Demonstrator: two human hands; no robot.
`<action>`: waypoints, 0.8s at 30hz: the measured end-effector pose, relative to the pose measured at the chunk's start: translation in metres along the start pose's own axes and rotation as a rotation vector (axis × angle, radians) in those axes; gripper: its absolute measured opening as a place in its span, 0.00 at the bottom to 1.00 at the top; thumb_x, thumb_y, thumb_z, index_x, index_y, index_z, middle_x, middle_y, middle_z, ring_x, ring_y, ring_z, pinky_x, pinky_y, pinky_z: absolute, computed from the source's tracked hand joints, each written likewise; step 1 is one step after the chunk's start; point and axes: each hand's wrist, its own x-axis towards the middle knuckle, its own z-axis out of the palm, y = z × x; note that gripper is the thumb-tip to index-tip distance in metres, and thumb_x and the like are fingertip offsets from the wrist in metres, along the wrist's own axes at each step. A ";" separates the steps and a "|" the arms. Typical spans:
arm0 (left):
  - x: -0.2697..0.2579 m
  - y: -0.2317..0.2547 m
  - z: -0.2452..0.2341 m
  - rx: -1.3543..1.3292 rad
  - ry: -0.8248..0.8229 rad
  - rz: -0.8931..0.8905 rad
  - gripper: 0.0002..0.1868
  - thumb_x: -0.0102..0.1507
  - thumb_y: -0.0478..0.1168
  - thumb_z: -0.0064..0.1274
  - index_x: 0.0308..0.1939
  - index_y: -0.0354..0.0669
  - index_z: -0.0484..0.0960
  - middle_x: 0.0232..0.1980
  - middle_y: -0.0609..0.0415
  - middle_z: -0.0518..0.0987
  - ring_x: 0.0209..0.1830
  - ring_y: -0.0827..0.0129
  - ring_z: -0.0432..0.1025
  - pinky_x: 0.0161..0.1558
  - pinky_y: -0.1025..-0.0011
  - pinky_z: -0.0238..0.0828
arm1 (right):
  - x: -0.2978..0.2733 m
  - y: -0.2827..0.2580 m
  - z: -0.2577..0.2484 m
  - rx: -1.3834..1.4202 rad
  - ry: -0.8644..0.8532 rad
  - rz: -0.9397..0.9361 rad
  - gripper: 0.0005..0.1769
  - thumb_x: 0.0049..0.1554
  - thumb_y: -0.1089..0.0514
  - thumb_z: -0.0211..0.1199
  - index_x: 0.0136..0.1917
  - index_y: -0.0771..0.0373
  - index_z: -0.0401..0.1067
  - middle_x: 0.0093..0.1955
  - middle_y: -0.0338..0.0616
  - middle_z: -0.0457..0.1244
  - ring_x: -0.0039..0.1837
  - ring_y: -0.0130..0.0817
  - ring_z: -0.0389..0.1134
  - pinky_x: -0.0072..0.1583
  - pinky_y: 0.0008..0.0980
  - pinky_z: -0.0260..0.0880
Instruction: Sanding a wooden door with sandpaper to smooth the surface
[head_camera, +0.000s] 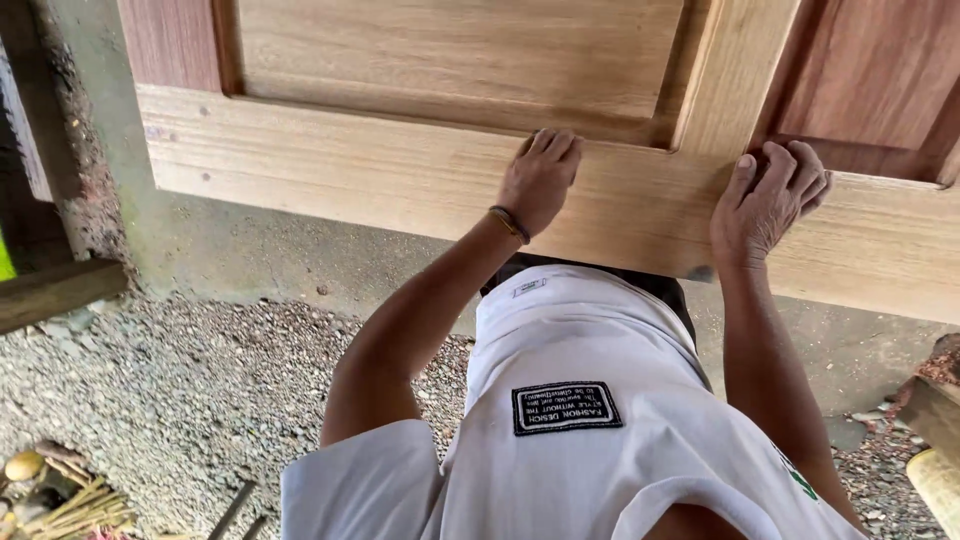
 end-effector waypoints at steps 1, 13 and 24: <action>0.002 0.001 0.008 0.033 -0.079 -0.003 0.11 0.52 0.32 0.41 0.39 0.40 0.70 0.42 0.51 0.71 0.43 0.58 0.63 0.44 0.65 0.61 | 0.001 0.000 0.000 -0.011 -0.009 0.010 0.15 0.59 0.54 0.42 0.43 0.69 0.63 0.48 0.54 0.55 0.50 0.48 0.53 0.55 0.47 0.43; -0.018 -0.064 -0.018 -0.171 -0.119 -0.142 0.07 0.50 0.35 0.37 0.31 0.43 0.68 0.32 0.51 0.70 0.33 0.59 0.63 0.37 0.63 0.56 | -0.002 -0.002 0.001 0.004 -0.019 -0.031 0.16 0.59 0.55 0.44 0.43 0.70 0.64 0.48 0.55 0.55 0.49 0.49 0.54 0.54 0.47 0.44; -0.004 -0.046 -0.015 0.119 -0.130 -0.005 0.03 0.49 0.37 0.41 0.26 0.45 0.69 0.30 0.56 0.69 0.32 0.62 0.63 0.34 0.66 0.55 | 0.003 -0.013 0.004 -0.027 0.022 -0.129 0.15 0.61 0.58 0.46 0.42 0.73 0.66 0.46 0.59 0.57 0.46 0.51 0.54 0.50 0.44 0.49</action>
